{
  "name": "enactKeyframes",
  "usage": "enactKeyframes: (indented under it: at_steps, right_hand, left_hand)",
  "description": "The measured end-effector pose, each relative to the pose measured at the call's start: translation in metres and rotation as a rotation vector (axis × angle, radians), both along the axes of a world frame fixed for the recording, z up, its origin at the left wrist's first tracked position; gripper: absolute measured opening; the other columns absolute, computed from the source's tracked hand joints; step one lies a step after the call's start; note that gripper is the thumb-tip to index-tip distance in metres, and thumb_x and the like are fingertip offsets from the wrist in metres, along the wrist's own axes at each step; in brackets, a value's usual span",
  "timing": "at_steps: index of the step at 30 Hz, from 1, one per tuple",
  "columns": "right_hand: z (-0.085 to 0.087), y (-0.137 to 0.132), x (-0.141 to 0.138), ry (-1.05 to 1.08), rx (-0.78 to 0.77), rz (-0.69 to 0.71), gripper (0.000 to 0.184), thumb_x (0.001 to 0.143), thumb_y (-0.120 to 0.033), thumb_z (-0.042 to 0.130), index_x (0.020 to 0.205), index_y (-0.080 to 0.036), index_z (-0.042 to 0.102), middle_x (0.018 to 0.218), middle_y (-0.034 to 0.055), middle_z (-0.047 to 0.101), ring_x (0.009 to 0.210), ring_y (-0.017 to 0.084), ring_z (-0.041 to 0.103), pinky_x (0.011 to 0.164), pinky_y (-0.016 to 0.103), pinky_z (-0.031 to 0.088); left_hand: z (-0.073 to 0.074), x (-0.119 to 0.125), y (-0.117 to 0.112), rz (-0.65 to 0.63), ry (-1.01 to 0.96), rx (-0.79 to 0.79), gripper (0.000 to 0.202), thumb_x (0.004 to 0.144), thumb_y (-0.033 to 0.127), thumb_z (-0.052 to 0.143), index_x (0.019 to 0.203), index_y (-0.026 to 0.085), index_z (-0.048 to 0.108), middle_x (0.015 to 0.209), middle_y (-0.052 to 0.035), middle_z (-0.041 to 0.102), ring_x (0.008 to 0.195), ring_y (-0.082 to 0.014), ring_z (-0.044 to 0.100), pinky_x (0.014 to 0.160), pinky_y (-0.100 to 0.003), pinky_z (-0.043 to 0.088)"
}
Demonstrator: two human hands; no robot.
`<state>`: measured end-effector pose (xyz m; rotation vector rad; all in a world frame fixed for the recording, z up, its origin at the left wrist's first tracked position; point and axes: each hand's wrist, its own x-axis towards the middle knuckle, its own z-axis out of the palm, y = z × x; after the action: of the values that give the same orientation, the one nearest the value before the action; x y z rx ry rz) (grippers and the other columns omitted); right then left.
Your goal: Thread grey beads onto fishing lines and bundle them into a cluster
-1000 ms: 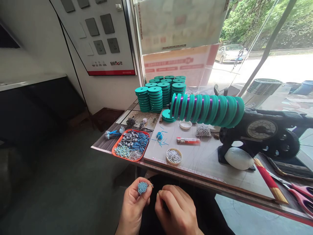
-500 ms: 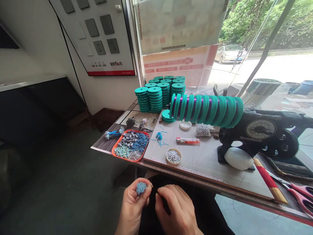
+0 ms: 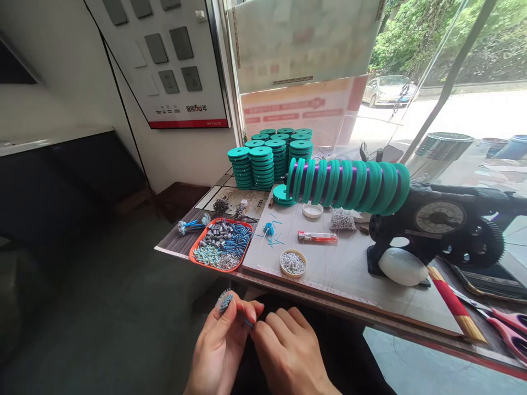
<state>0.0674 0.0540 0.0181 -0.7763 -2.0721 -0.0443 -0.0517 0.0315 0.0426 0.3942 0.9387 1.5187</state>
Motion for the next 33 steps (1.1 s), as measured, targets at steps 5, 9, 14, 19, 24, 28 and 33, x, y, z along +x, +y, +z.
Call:
enactKeyframes:
  at_steps: [5, 9, 14, 19, 24, 28, 33]
  right_hand:
    - [0.005, -0.004, 0.006, 0.031, -0.002, 0.081, 0.024, 0.086, -0.006, 0.045, 0.066, -0.017, 0.052, 0.053, -0.0005, 0.048, 0.05, 0.012, 0.04, 0.05, 0.024, 0.03]
    - [0.006, -0.005, 0.011, 0.154, -0.031, 0.073, 0.01, 0.085, -0.006, 0.051, 0.084, -0.014, 0.057, 0.061, 0.0018, 0.054, 0.053, 0.012, 0.045, 0.051, 0.025, 0.033]
    - [0.004, -0.004, 0.016, 0.15, -0.064, 0.043, 0.009, 0.084, -0.008, 0.052, 0.086, -0.015, 0.058, 0.06, 0.001, 0.051, 0.054, 0.012, 0.044, 0.05, 0.025, 0.034]
    - [-0.001, -0.007, 0.015, 0.178, -0.132, 0.056, 0.012, 0.085, -0.007, 0.05, 0.082, -0.015, 0.057, 0.066, 0.0029, 0.053, 0.061, 0.013, 0.045, 0.056, 0.026, 0.037]
    - [-0.006, -0.007, 0.013, 0.153, -0.139, 0.078, 0.015, 0.086, -0.008, 0.047, 0.078, -0.016, 0.056, 0.067, 0.0028, 0.054, 0.064, 0.014, 0.044, 0.063, 0.028, 0.036]
    - [-0.004, -0.008, 0.012, 0.137, -0.159, 0.055, 0.016, 0.086, -0.008, 0.046, 0.077, -0.017, 0.056, 0.067, 0.0017, 0.054, 0.065, 0.014, 0.045, 0.066, 0.029, 0.036]
    - [-0.001, -0.01, 0.013, 0.108, -0.191, 0.045, 0.014, 0.085, -0.007, 0.048, 0.078, -0.017, 0.056, 0.068, 0.0018, 0.055, 0.068, 0.015, 0.047, 0.07, 0.03, 0.037]
  left_hand:
    - [0.017, -0.024, 0.014, 0.294, -0.054, 0.124, 0.031, 0.066, 0.028, 0.076, 0.054, 0.016, 0.05, 0.046, 0.0083, 0.039, 0.047, -0.0062, 0.04, 0.061, -0.024, 0.046]
    - [0.008, -0.022, 0.012, -0.046, -0.013, -0.062, 0.032, 0.065, 0.037, 0.076, 0.075, 0.016, 0.055, 0.05, 0.0101, 0.033, 0.044, -0.0037, 0.024, 0.041, -0.016, 0.024]
    - [-0.009, -0.011, 0.001, -0.172, 0.029, -0.124, 0.039, 0.067, 0.044, 0.072, 0.069, 0.018, 0.043, 0.049, 0.0112, 0.028, 0.043, -0.0039, 0.018, 0.042, -0.019, 0.017]
    - [-0.009, -0.012, 0.0, -0.177, 0.013, -0.147, 0.037, 0.066, 0.037, 0.072, 0.067, 0.018, 0.04, 0.049, 0.0115, 0.025, 0.044, -0.0038, 0.016, 0.043, -0.02, 0.014]
    - [-0.013, -0.011, 0.0, -0.167, -0.002, -0.178, 0.033, 0.064, 0.034, 0.071, 0.077, 0.016, 0.048, 0.049, 0.0118, 0.027, 0.044, -0.0038, 0.018, 0.044, -0.02, 0.014]
    - [-0.013, -0.008, -0.002, -0.205, 0.021, -0.142, 0.035, 0.069, 0.042, 0.068, 0.08, 0.019, 0.045, 0.05, 0.0116, 0.028, 0.044, -0.0044, 0.016, 0.043, -0.021, 0.011]
    - [-0.013, -0.006, -0.002, -0.181, 0.059, -0.151, 0.038, 0.071, 0.042, 0.067, 0.068, 0.021, 0.035, 0.049, 0.0119, 0.024, 0.043, -0.0043, 0.013, 0.042, -0.021, 0.009]
